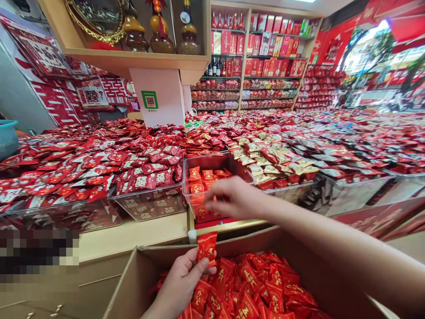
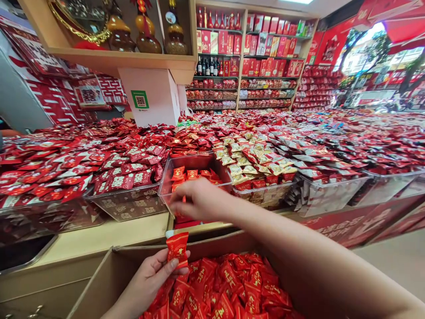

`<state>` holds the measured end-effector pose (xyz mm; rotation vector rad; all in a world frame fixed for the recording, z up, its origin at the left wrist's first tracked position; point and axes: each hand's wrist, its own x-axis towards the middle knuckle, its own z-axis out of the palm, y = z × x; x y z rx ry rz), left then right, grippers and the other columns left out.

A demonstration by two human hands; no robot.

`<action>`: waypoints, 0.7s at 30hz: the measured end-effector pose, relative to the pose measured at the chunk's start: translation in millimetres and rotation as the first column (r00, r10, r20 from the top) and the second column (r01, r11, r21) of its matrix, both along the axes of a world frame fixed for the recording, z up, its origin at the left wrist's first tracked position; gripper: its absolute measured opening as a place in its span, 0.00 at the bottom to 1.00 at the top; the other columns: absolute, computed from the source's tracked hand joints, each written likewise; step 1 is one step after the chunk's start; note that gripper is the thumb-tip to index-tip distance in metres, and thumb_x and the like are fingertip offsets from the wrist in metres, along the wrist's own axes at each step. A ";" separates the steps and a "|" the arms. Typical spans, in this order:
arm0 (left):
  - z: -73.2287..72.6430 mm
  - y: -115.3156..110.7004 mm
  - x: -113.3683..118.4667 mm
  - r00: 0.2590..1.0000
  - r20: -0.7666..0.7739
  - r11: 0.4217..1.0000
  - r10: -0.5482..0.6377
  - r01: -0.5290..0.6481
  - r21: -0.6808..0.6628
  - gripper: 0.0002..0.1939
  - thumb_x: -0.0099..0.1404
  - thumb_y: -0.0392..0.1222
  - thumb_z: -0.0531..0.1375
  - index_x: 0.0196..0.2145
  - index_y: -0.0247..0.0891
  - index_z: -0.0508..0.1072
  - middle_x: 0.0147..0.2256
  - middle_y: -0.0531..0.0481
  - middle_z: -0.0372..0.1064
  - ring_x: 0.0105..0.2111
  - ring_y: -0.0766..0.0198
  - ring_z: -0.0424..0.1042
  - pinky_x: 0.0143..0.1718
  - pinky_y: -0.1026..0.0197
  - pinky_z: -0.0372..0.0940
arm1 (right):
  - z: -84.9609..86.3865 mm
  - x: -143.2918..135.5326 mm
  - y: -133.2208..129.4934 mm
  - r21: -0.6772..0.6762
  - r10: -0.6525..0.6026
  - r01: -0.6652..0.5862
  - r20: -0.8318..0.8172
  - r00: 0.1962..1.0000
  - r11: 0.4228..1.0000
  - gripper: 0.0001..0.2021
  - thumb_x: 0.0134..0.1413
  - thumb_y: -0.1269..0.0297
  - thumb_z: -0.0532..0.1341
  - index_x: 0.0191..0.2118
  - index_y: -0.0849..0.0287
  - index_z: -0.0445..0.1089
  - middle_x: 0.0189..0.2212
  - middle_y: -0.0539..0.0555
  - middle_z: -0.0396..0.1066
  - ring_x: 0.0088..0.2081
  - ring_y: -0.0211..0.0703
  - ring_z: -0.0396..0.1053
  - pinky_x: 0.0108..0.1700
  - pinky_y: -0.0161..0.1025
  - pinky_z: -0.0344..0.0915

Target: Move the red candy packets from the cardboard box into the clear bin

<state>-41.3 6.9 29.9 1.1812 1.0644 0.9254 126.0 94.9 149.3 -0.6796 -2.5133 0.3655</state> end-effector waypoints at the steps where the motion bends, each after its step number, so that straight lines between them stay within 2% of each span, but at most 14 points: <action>1: 1.7 -0.4 -0.5 0.997 -0.076 0.996 -0.002 0.009 0.089 0.13 0.57 0.41 0.54 0.41 0.40 0.69 0.39 0.48 0.72 0.35 0.58 0.70 0.40 0.57 0.62 | -11.6 3.8 -17.3 -0.048 0.010 -0.009 0.029 1.000 0.999 0.11 0.47 0.63 0.55 0.37 0.61 0.66 0.31 0.52 0.68 0.32 0.35 0.64 0.34 0.29 0.57; 3: 4.1 -1.2 -1.0 0.976 -0.215 0.972 0.035 0.016 0.233 0.15 0.57 0.39 0.53 0.43 0.42 0.68 0.42 0.50 0.69 0.42 0.57 0.66 0.47 0.57 0.57 | -41.4 10.9 -42.4 -0.096 0.030 -0.021 0.093 0.995 0.995 0.15 0.44 0.62 0.57 0.41 0.59 0.64 0.34 0.54 0.67 0.33 0.37 0.64 0.33 0.30 0.58; 5: 5.2 -1.7 -0.4 0.962 -0.252 0.958 0.106 -0.032 0.284 0.15 0.56 0.36 0.54 0.42 0.42 0.69 0.46 0.52 0.66 0.49 0.58 0.59 0.52 0.59 0.49 | -71.3 16.8 -54.0 -0.087 0.038 -0.028 0.108 0.993 0.996 0.12 0.47 0.66 0.54 0.40 0.58 0.64 0.37 0.55 0.66 0.35 0.37 0.63 0.34 0.31 0.58; 6: 5.8 -1.9 0.5 0.969 -0.196 0.963 0.150 -0.098 0.250 0.15 0.56 0.37 0.54 0.42 0.42 0.69 0.47 0.51 0.66 0.50 0.58 0.58 0.53 0.58 0.48 | -83.3 19.1 -55.8 -0.078 0.031 -0.024 0.094 0.995 0.997 0.11 0.49 0.69 0.51 0.39 0.58 0.65 0.38 0.55 0.65 0.36 0.37 0.63 0.35 0.31 0.57; 8: 8.3 -2.6 3.5 0.973 0.042 0.971 0.227 -0.230 0.060 0.17 0.57 0.40 0.53 0.46 0.42 0.65 0.45 0.49 0.67 0.47 0.57 0.61 0.50 0.55 0.53 | -98.2 22.6 -55.5 -0.076 -0.016 0.019 0.040 0.999 0.997 0.12 0.51 0.69 0.48 0.37 0.57 0.66 0.40 0.54 0.64 0.37 0.37 0.62 0.36 0.32 0.57; 10: 13.1 -3.7 7.9 0.919 0.293 0.960 0.263 -0.219 -0.174 0.22 0.59 0.44 0.49 0.52 0.43 0.56 0.41 0.47 0.70 0.41 0.57 0.68 0.44 0.52 0.60 | -102.4 24.5 -54.2 -0.129 -0.069 0.069 0.000 0.998 0.989 0.12 0.53 0.67 0.47 0.40 0.57 0.64 0.39 0.52 0.65 0.37 0.36 0.62 0.37 0.31 0.57; 12: 18.1 -4.7 12.9 0.886 0.384 0.949 0.261 -0.162 -0.271 0.26 0.59 0.45 0.50 0.54 0.43 0.48 0.36 0.47 0.72 0.35 0.59 0.71 0.39 0.54 0.63 | -101.6 25.3 -54.3 -0.198 -0.090 0.086 -0.014 0.996 0.976 0.13 0.53 0.66 0.46 0.43 0.58 0.62 0.38 0.51 0.66 0.38 0.36 0.62 0.39 0.30 0.57; 14: 20.5 -4.7 17.0 0.898 0.335 0.939 0.286 -0.191 -0.287 0.31 0.55 0.40 0.56 0.54 0.43 0.47 0.31 0.49 0.74 0.30 0.62 0.72 0.34 0.59 0.65 | -102.0 25.8 -55.1 -0.248 -0.086 0.079 -0.014 0.996 0.966 0.14 0.54 0.66 0.46 0.44 0.60 0.60 0.39 0.52 0.66 0.39 0.35 0.62 0.40 0.30 0.57; 16: 18.7 -3.1 18.9 0.905 0.271 0.927 0.328 -0.254 -0.275 0.35 0.51 0.36 0.61 0.53 0.41 0.49 0.27 0.51 0.74 0.27 0.65 0.72 0.31 0.63 0.66 | -106.1 26.3 -55.5 -0.240 -0.056 0.052 -0.009 0.998 0.969 0.15 0.53 0.66 0.46 0.45 0.61 0.60 0.39 0.54 0.66 0.39 0.37 0.62 0.41 0.32 0.57; 19: 10.5 1.2 16.5 0.909 0.231 0.923 0.347 -0.288 -0.253 0.33 0.49 0.36 0.62 0.51 0.38 0.52 0.26 0.51 0.74 0.26 0.66 0.71 0.29 0.63 0.66 | -116.5 26.6 -54.5 -0.149 0.034 -0.036 -0.014 0.999 0.988 0.14 0.52 0.66 0.46 0.43 0.61 0.62 0.41 0.56 0.64 0.39 0.40 0.61 0.41 0.38 0.56; 21: 4.7 3.6 12.5 0.929 0.186 0.940 0.318 -0.285 -0.185 0.32 0.50 0.38 0.61 0.51 0.37 0.52 0.25 0.52 0.74 0.25 0.65 0.71 0.29 0.63 0.66 | -122.7 24.9 -53.8 -0.132 0.053 -0.068 -0.113 0.992 0.989 0.12 0.51 0.69 0.47 0.38 0.59 0.64 0.42 0.56 0.63 0.41 0.41 0.60 0.42 0.40 0.55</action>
